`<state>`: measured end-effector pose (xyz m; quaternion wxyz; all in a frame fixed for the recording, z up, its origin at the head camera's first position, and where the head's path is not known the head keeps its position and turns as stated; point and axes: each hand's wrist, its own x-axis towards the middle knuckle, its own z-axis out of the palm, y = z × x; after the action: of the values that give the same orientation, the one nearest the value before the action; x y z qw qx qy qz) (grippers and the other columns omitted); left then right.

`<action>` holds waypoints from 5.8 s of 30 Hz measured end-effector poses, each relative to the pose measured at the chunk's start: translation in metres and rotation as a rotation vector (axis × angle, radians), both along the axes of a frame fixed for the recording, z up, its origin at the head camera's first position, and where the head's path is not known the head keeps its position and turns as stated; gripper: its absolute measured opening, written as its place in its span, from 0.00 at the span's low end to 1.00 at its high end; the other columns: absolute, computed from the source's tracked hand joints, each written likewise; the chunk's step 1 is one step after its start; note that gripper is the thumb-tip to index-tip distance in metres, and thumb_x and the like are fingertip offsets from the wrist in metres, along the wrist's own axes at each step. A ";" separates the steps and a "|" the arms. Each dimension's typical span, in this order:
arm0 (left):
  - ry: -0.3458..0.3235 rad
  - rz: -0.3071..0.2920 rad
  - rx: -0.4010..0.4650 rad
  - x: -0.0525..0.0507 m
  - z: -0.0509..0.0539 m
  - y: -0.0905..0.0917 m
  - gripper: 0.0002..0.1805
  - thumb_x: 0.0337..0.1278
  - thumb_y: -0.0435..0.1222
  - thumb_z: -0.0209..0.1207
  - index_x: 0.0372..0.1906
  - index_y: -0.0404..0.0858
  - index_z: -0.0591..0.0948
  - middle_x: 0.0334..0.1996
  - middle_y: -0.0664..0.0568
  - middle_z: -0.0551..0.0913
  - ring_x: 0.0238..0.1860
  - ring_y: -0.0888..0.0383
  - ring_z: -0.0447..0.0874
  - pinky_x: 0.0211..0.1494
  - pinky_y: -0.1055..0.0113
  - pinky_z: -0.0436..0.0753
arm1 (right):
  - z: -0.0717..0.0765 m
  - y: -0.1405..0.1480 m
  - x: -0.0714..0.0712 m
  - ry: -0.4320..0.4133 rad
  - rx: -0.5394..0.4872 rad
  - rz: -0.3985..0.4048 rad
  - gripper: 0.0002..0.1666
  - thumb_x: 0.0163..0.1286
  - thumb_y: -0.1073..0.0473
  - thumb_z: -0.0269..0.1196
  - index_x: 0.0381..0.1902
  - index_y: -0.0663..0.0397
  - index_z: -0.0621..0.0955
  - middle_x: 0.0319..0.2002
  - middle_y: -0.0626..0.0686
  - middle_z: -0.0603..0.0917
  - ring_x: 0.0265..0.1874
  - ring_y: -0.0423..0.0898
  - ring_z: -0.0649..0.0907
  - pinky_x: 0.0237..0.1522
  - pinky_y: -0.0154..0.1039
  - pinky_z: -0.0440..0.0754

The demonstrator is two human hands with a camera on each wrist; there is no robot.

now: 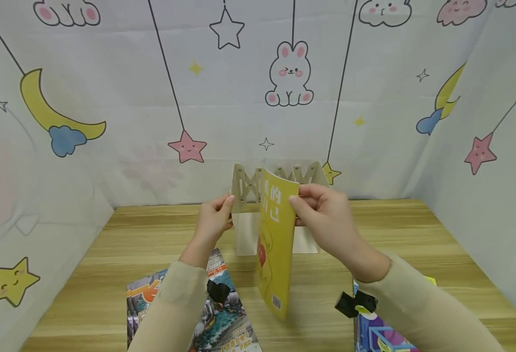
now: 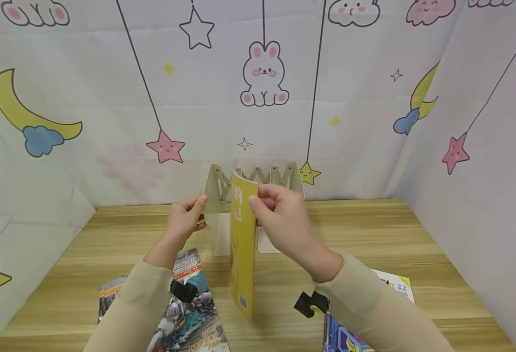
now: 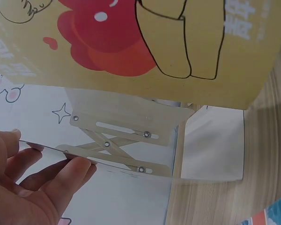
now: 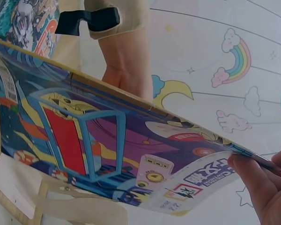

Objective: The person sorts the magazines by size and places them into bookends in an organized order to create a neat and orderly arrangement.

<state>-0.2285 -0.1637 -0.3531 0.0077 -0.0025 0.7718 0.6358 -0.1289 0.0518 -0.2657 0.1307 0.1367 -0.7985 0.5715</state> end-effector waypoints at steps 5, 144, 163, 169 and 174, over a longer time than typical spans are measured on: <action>0.004 0.001 -0.005 0.001 0.001 0.000 0.25 0.70 0.46 0.49 0.66 0.39 0.70 0.60 0.39 0.75 0.55 0.46 0.78 0.51 0.54 0.83 | -0.002 -0.001 -0.008 0.009 0.007 -0.026 0.12 0.68 0.67 0.58 0.46 0.69 0.80 0.37 0.64 0.87 0.28 0.41 0.86 0.29 0.35 0.86; -0.061 -0.164 0.113 -0.005 -0.005 -0.019 0.23 0.74 0.40 0.41 0.66 0.35 0.69 0.69 0.42 0.64 0.64 0.44 0.70 0.60 0.53 0.77 | -0.070 -0.075 -0.050 0.026 0.273 0.127 0.29 0.68 0.52 0.60 0.65 0.54 0.72 0.57 0.56 0.79 0.50 0.50 0.83 0.46 0.38 0.84; 0.152 -0.209 -0.051 -0.005 -0.015 -0.020 0.23 0.75 0.38 0.40 0.67 0.32 0.66 0.65 0.36 0.69 0.60 0.40 0.74 0.54 0.53 0.81 | -0.080 -0.031 -0.030 -0.048 0.328 0.166 0.27 0.68 0.55 0.60 0.64 0.51 0.73 0.61 0.55 0.77 0.52 0.51 0.82 0.51 0.43 0.82; 0.172 -0.221 -0.088 -0.004 -0.016 -0.022 0.23 0.75 0.38 0.39 0.68 0.33 0.65 0.64 0.36 0.69 0.61 0.40 0.73 0.53 0.51 0.81 | -0.084 -0.012 -0.029 -0.076 0.348 0.169 0.28 0.69 0.55 0.59 0.65 0.53 0.72 0.63 0.55 0.75 0.54 0.51 0.81 0.53 0.43 0.81; 0.166 -0.231 -0.105 -0.002 -0.014 -0.022 0.24 0.75 0.40 0.39 0.69 0.35 0.65 0.65 0.37 0.69 0.62 0.41 0.72 0.52 0.52 0.82 | -0.086 0.000 -0.027 -0.080 0.387 0.158 0.27 0.69 0.55 0.58 0.64 0.55 0.72 0.62 0.56 0.76 0.54 0.52 0.81 0.53 0.46 0.81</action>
<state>-0.2302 -0.1855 -0.3672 0.0167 0.1386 0.7972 0.5874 -0.1561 0.0514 -0.3518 0.0251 0.1988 -0.8847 0.4209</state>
